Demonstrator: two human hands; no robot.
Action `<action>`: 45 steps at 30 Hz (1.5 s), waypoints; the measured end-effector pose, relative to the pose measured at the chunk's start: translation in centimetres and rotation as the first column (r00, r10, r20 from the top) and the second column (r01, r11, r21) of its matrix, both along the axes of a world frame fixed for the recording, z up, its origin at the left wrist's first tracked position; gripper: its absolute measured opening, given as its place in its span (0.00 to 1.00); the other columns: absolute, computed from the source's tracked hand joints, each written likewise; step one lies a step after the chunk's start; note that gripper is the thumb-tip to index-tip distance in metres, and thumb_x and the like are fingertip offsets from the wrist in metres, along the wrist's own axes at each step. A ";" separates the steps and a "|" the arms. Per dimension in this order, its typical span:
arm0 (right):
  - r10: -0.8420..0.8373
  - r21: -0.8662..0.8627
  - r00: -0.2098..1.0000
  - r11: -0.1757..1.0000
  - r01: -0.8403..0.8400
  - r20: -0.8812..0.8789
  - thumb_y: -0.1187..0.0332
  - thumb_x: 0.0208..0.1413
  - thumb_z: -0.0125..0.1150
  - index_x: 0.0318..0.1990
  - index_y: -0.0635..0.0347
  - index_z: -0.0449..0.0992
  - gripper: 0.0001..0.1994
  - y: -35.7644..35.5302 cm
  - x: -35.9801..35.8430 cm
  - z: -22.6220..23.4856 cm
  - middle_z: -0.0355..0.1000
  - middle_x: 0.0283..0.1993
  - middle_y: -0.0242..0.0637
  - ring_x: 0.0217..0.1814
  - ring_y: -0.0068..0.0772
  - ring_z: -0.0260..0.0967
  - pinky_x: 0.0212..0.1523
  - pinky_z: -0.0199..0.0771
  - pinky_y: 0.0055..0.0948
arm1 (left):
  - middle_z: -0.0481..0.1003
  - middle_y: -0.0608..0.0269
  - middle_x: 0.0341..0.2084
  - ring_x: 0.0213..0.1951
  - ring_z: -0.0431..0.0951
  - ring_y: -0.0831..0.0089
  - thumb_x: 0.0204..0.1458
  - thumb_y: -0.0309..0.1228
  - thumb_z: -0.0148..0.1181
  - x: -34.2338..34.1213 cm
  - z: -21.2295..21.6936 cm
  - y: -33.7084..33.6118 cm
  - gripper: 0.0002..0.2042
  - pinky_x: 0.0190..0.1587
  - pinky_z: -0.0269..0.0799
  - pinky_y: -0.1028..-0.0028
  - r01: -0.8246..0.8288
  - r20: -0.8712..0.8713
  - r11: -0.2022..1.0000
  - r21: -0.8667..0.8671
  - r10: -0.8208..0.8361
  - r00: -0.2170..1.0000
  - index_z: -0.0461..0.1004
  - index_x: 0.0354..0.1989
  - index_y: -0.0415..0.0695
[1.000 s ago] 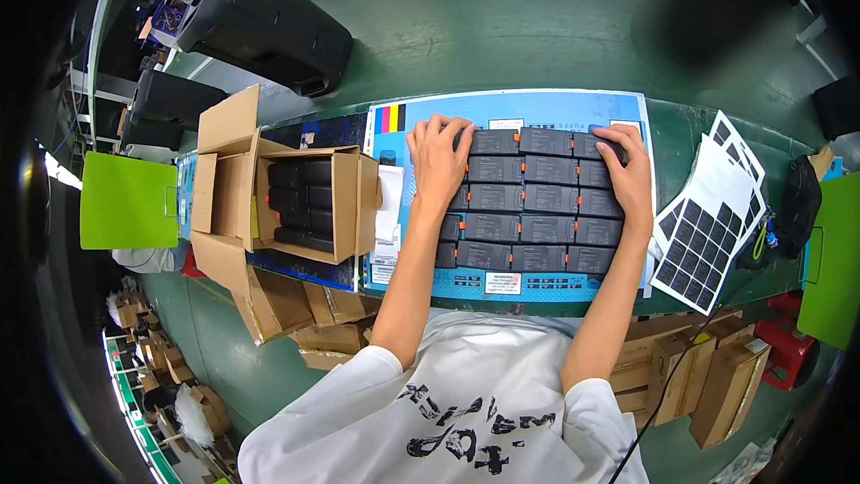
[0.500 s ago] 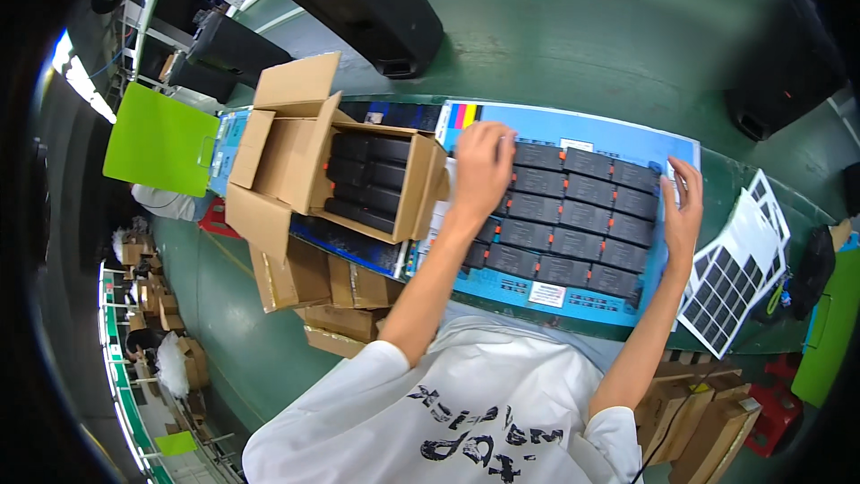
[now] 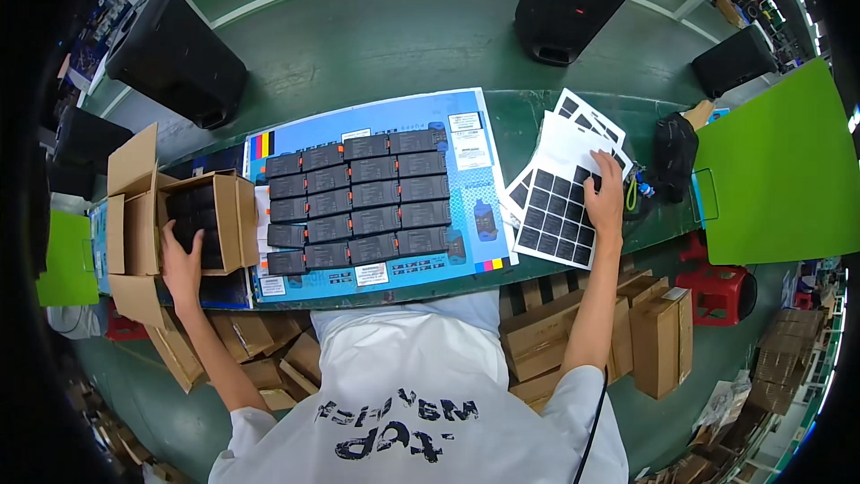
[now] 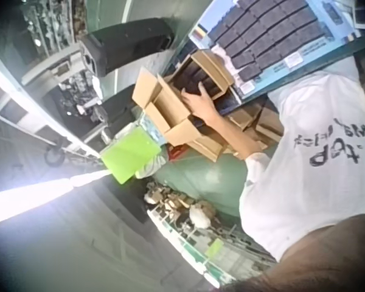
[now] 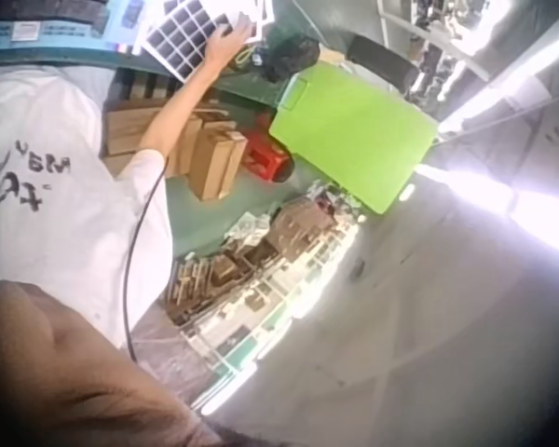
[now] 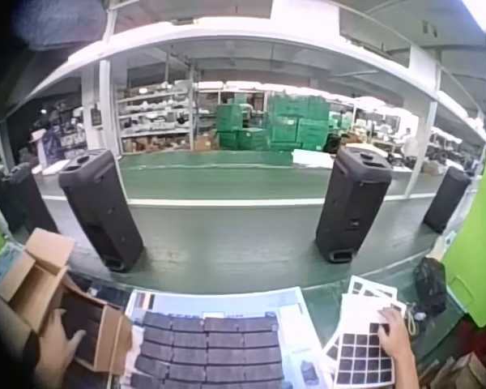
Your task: Packaging small electronic modules from a grid tray into cardboard boxes.
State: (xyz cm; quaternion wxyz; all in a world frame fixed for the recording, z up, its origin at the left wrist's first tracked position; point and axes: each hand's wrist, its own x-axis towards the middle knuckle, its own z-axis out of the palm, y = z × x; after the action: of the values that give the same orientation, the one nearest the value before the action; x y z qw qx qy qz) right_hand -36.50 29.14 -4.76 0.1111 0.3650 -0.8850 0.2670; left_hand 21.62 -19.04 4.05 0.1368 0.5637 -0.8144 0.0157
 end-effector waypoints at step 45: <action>-0.072 -0.030 0.980 0.997 0.067 -0.188 0.70 0.64 0.66 0.49 0.68 0.79 0.11 -0.2 1.1 -2.7 0.75 0.54 0.47 0.57 0.51 0.73 0.60 0.71 0.41 | 0.75 0.68 0.54 0.38 0.75 0.85 0.68 0.34 0.60 -15.8 -4.0 22.6 0.19 0.41 0.75 0.78 0.719 -0.710 -0.037 0.694 0.132 0.692 0.72 0.66 0.46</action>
State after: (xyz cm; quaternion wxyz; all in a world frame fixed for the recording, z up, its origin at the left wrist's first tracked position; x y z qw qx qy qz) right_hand -35.45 28.97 -7.49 0.2081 0.3563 -0.8794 0.2376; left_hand 5.80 3.53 0.08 -0.0399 0.2544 -0.6057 -0.7528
